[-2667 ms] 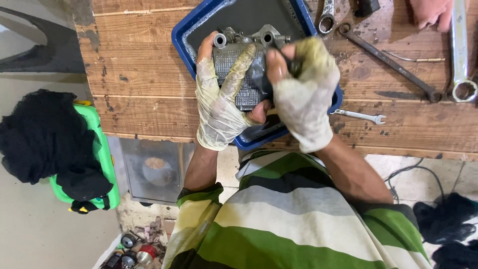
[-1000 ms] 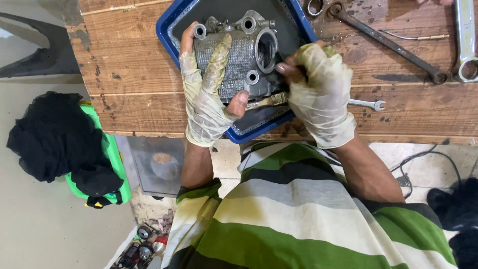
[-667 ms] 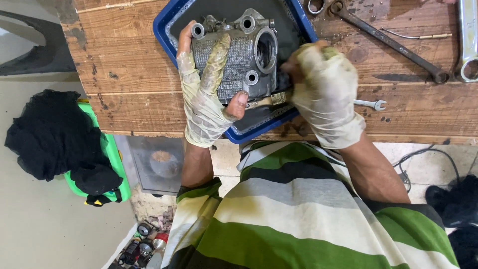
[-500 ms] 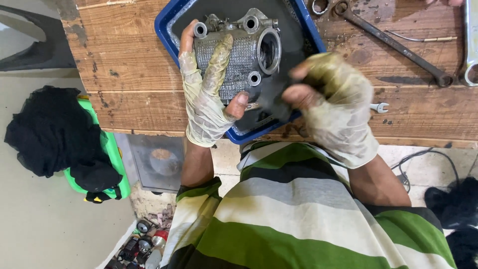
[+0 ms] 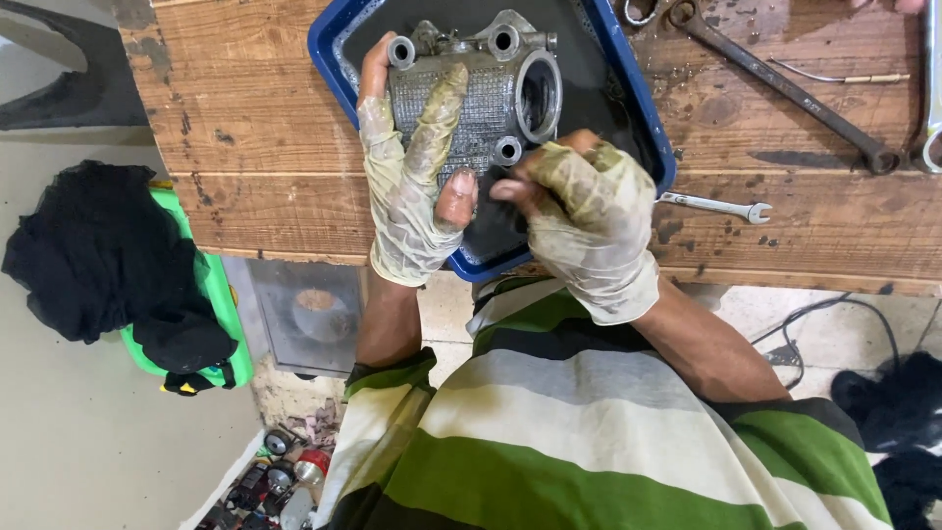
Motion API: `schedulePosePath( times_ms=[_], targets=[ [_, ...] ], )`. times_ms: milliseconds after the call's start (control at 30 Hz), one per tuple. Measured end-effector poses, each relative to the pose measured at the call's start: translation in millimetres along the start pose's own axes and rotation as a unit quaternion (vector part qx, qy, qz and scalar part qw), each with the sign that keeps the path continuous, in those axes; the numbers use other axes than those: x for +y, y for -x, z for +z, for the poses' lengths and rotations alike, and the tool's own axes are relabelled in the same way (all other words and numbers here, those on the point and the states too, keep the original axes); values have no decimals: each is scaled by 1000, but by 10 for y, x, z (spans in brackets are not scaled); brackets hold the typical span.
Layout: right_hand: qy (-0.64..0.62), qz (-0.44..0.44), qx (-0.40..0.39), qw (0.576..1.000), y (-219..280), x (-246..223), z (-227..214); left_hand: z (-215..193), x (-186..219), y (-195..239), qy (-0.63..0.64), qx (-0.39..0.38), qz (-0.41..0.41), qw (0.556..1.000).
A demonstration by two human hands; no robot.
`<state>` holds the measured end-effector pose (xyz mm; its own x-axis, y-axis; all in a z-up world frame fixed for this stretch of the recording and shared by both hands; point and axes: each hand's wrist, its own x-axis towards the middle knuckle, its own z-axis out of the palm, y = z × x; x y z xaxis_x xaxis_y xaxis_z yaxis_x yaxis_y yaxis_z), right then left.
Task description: Cleaning the exterior of a motorcycle cylinder head using a brush and solvent in a tray.
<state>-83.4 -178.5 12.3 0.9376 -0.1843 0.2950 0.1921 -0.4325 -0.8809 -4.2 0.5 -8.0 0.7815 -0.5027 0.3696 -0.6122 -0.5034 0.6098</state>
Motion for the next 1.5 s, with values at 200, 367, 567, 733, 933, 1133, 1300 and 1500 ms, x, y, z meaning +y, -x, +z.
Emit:
schedulePosePath(
  times_ms=[200,367,567,733,933,1133,1300,1500],
  targets=[
    [-14,-12,40,999,-14,95,-3,-11,7,-5,20,-10,-7,1000],
    [86,-22,-69,994,73,269,150,21,14,8,29,10,-17,999],
    [-105,-26,54,993,17,143,66,16,35,-25,21,19,-8,1000],
    [-30,-42,26,998,-99,54,-56,-7,81,-22,98,12,-56,994],
    [-63,-55,29,996,-168,35,32,35,49,-10,98,15,-55,993],
    [19,-36,14,999,-38,141,-93,14,39,-18,84,13,-53,995],
    [-63,-32,28,997,-101,31,46,12,43,-20,56,1,-43,998],
    [-60,4,4,998,24,210,-41,8,97,-47,126,21,-86,988]
  ],
)
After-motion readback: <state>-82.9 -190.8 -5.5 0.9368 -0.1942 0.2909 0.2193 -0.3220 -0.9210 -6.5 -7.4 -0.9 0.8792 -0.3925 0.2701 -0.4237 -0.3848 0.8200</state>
